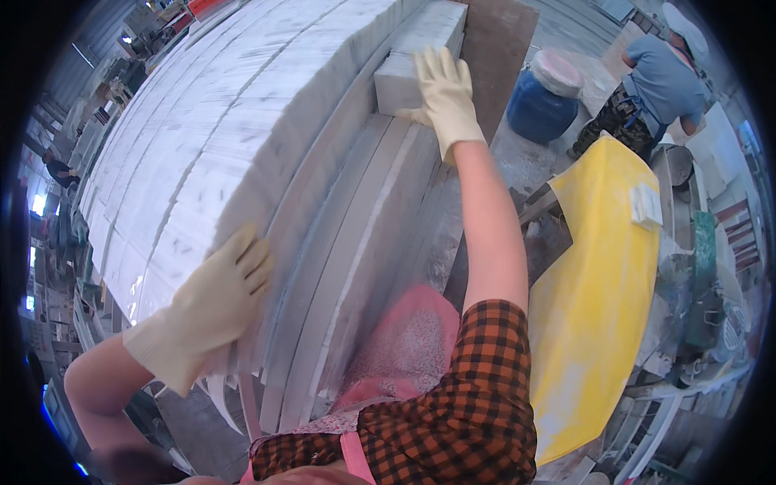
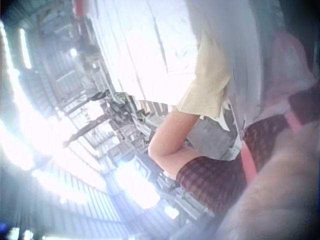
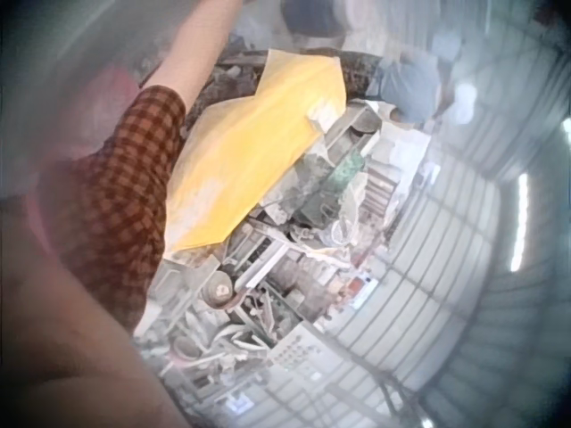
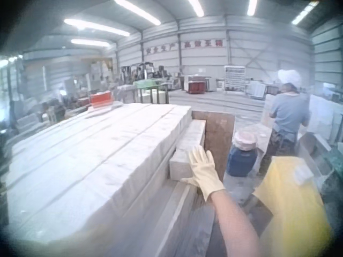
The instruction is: The person repeatedly wipes the surface of white rectangular stone slabs with a cloth, then places them on a stack. The person also handles a yellow protective sheet and a red cylindrical object on the workbench.
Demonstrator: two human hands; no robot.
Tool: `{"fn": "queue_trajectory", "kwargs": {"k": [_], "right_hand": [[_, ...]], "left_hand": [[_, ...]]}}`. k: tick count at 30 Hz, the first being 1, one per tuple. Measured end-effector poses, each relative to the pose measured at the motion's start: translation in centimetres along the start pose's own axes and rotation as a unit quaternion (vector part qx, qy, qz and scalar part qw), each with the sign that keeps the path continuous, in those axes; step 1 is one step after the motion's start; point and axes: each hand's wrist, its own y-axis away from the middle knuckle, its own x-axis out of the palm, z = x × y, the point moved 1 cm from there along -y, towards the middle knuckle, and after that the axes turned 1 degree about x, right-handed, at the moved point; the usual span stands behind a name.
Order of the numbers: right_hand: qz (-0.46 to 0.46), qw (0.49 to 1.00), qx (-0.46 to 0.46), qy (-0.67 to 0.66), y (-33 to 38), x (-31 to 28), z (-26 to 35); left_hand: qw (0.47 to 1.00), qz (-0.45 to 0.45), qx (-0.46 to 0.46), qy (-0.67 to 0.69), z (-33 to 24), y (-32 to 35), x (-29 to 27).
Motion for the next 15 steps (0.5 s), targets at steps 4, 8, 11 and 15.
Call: {"fn": "queue_trajectory", "kwargs": {"k": [4, 8, 11, 15], "right_hand": [[0.051, 0.991, -0.044, 0.117, -3.9, 1.2, 1.8], [0.113, 0.987, 0.002, 0.112, -5.7, 2.4, 2.3], [0.119, 0.989, 0.011, 0.092, -5.5, 2.5, 2.2], [0.080, 0.995, 0.042, 0.038, -5.4, 2.0, 2.8]], "left_hand": [[0.998, 0.060, -0.016, -0.002, 0.1, -0.7, -1.8], [0.994, 0.098, 0.018, -0.033, 0.5, -0.5, -2.8], [0.993, 0.112, 0.027, -0.033, 0.4, -0.5, -2.8], [0.994, 0.106, 0.005, -0.009, 0.2, -0.5, -2.6]]}}
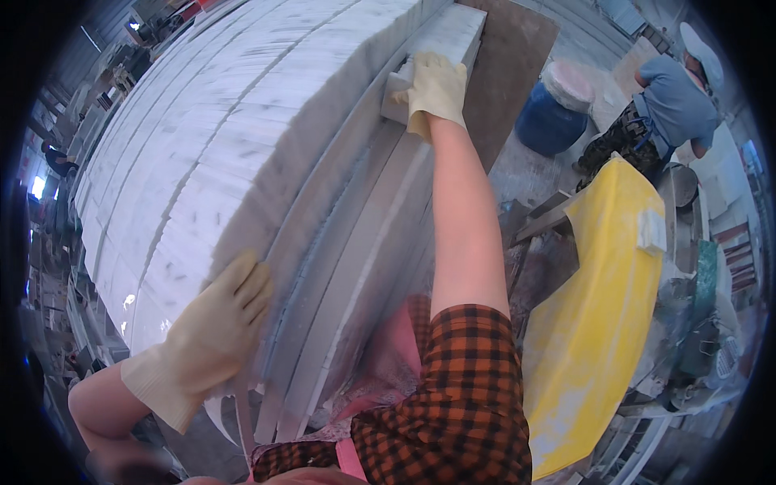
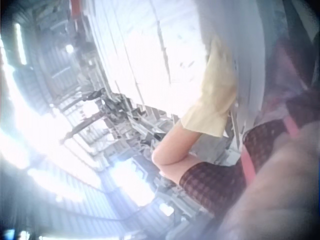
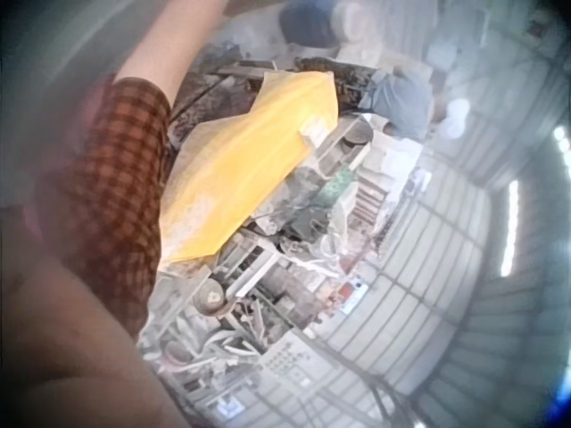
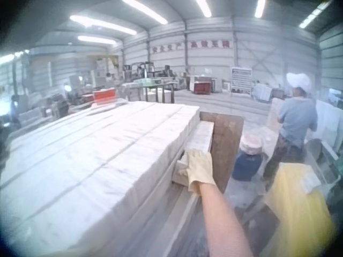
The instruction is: The person repeatedly wipes the surface of white rectangular stone slabs with a cloth, then places them on a stack. The person also handles a yellow protective sheet and a red cylindrical object on the workbench.
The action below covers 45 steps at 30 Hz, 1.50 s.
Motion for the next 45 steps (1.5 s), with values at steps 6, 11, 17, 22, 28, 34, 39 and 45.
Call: {"fn": "queue_trajectory", "kwargs": {"k": [6, 11, 17, 22, 28, 34, 39, 45], "right_hand": [[0.020, 0.993, -0.115, 0.016, -1.0, 0.5, -1.5], [-0.041, 0.886, 0.103, -0.451, 1.8, 1.4, -5.8], [-0.082, 0.643, 0.267, -0.713, 5.7, 3.0, -4.2], [-0.024, 0.610, 0.234, -0.756, 2.2, 3.3, -2.4], [-0.014, 0.671, 0.225, -0.706, 2.9, 5.3, -5.3], [-0.032, 0.618, 0.299, -0.727, 3.2, 5.9, -3.4], [0.019, 0.656, 0.294, -0.695, 3.5, 5.9, -3.8], [-0.002, 0.845, 0.126, -0.520, 1.0, 7.9, -9.7]], "left_hand": [[0.999, -0.034, 0.006, -0.015, 0.0, 0.2, 0.1], [0.999, -0.049, -0.006, -0.005, 0.0, -0.3, 0.1], [0.998, -0.065, -0.003, -0.013, 0.4, -0.5, 0.6], [0.998, -0.046, 0.008, 0.052, 0.4, -0.4, 0.2], [0.998, -0.047, 0.000, 0.033, 0.5, -0.7, 0.0], [0.999, -0.025, 0.009, 0.037, 0.7, -0.6, -0.6], [1.000, -0.017, 0.021, -0.001, 0.6, -0.7, -0.7], [0.996, -0.081, 0.000, 0.029, 0.6, -0.9, -0.5]]}}
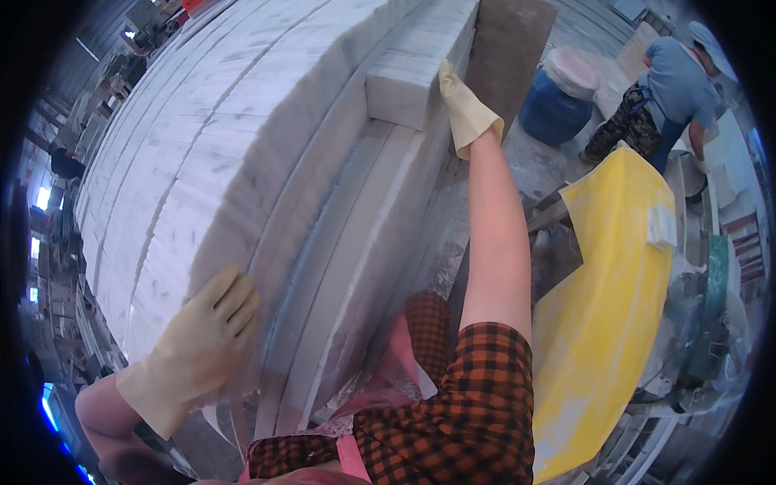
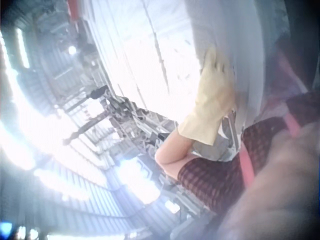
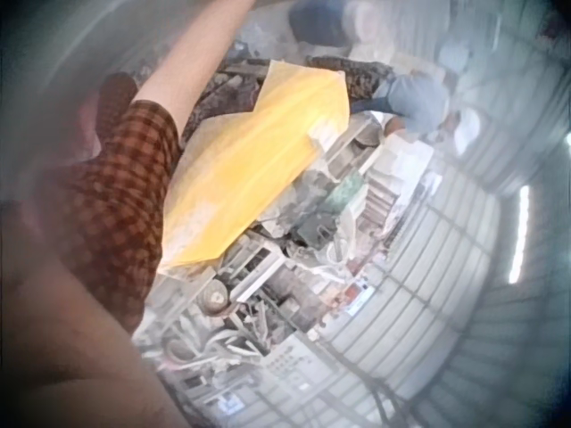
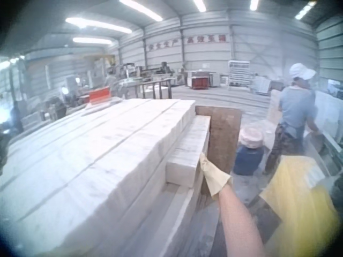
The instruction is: The person repeatedly wipes the surface of white rectangular stone slabs with a cloth, then places them on a stack. The person also handles a yellow protective sheet and a red cylindrical object on the workbench.
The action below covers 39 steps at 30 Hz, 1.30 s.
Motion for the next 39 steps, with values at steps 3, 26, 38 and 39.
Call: {"fn": "queue_trajectory", "kwargs": {"k": [3, 26, 38, 39], "right_hand": [[-0.118, 0.945, -0.105, 0.286, -1.5, -0.7, 1.8], [0.140, 0.799, -0.165, 0.561, -2.6, 4.7, 11.2], [-0.102, 0.977, 0.114, -0.147, 9.0, 6.6, 5.3], [-0.177, 0.971, 0.155, 0.051, 8.0, 8.2, 5.5]], "left_hand": [[1.000, -0.015, -0.001, -0.007, 0.1, -0.1, -0.2], [0.998, -0.062, -0.011, 0.015, -0.2, 0.4, 1.2], [0.995, -0.103, 0.009, -0.008, 0.1, 0.4, 1.5], [0.995, -0.102, 0.009, -0.005, 0.1, 0.4, 1.5]]}}
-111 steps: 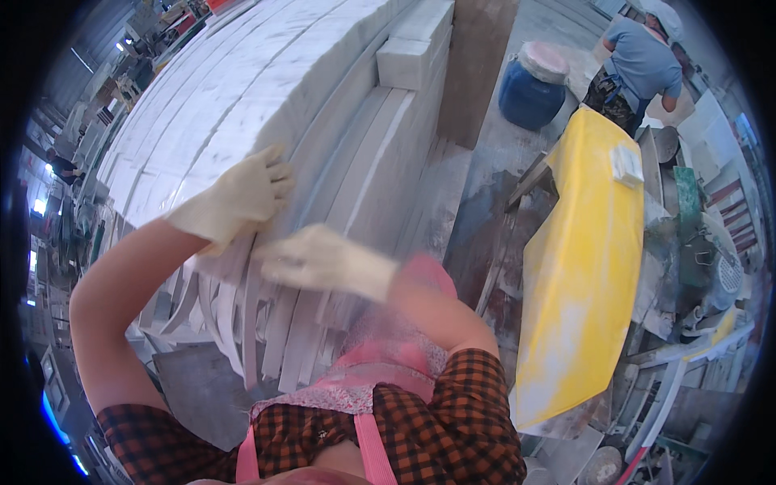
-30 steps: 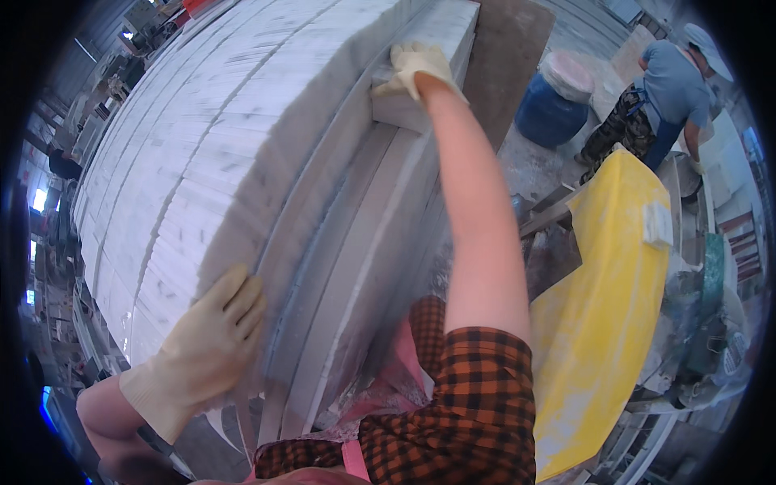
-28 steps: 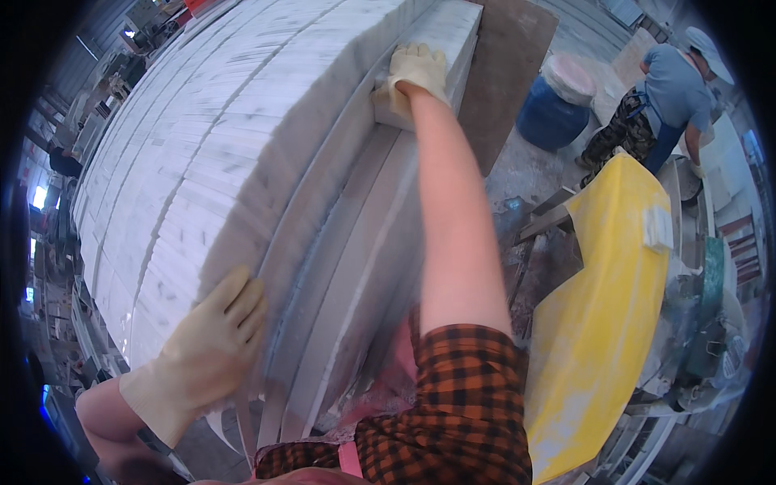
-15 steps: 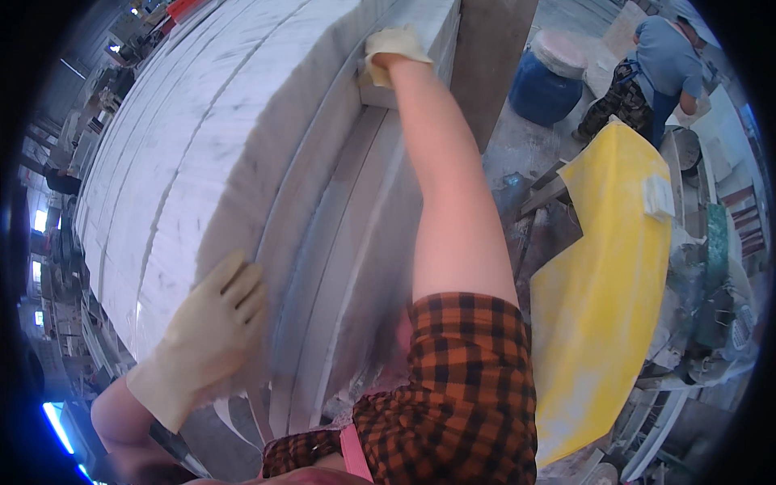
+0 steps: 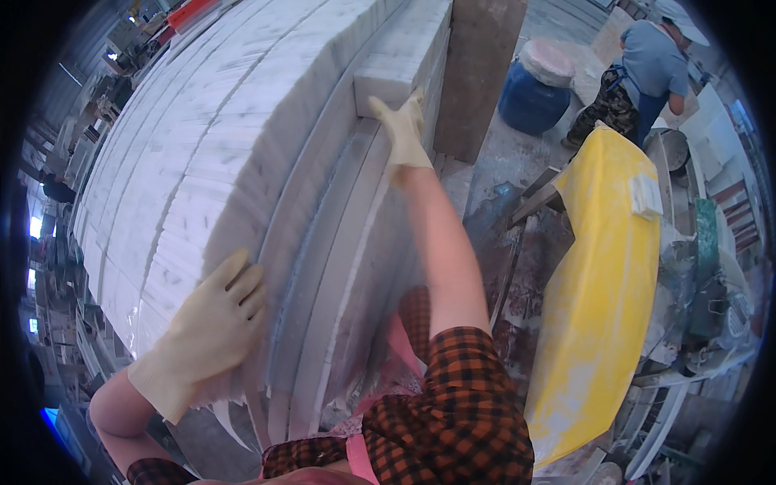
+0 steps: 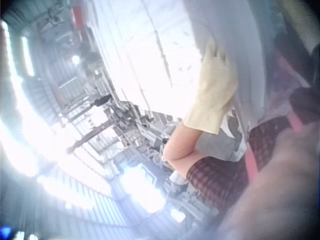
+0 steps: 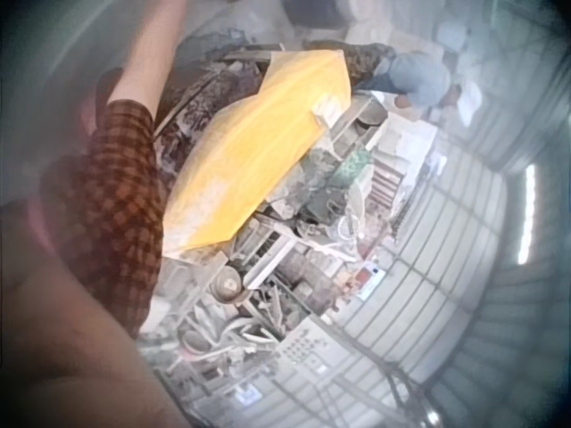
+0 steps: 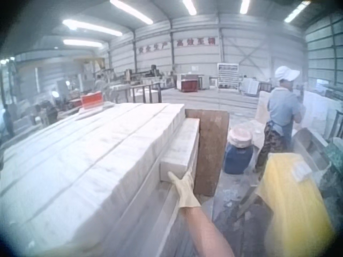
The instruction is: The person repeatedly wipes the surface of white rectangular stone slabs with a cloth, then places them on a stack. The person also handles a yellow protective sheet and a red cylindrical object on the workbench.
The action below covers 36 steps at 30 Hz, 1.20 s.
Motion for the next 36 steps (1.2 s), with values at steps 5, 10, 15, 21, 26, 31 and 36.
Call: {"fn": "queue_trajectory", "kwargs": {"k": [5, 10, 15, 21, 26, 31, 36], "right_hand": [[0.070, 0.995, 0.003, -0.070, -1.2, -0.9, 1.0], [0.073, 0.997, -0.018, -0.002, -1.3, -2.2, 2.3], [0.000, 0.991, -0.117, 0.058, -2.2, -0.6, -0.1], [-0.129, 0.911, -0.330, 0.211, -2.5, -2.9, 1.5], [-0.060, 0.798, -0.436, 0.412, -1.6, 0.7, 7.2], [-0.113, 0.749, -0.462, 0.461, -1.9, 3.1, 5.6], [-0.097, 0.737, -0.521, 0.419, -2.6, 1.8, 4.9]], "left_hand": [[1.000, 0.006, 0.001, -0.008, -0.1, 0.0, -0.3], [1.000, 0.014, -0.008, 0.000, -0.2, -0.2, 0.0], [1.000, 0.008, -0.003, 0.010, -0.2, -0.4, 0.2], [0.999, 0.054, -0.002, -0.004, -0.2, 0.1, -0.6], [0.998, 0.054, -0.013, 0.006, -0.4, -0.1, -0.6], [0.999, 0.030, -0.017, 0.013, -0.2, -0.1, -0.4], [0.999, 0.032, -0.009, 0.017, -0.2, -0.1, -0.2]]}}
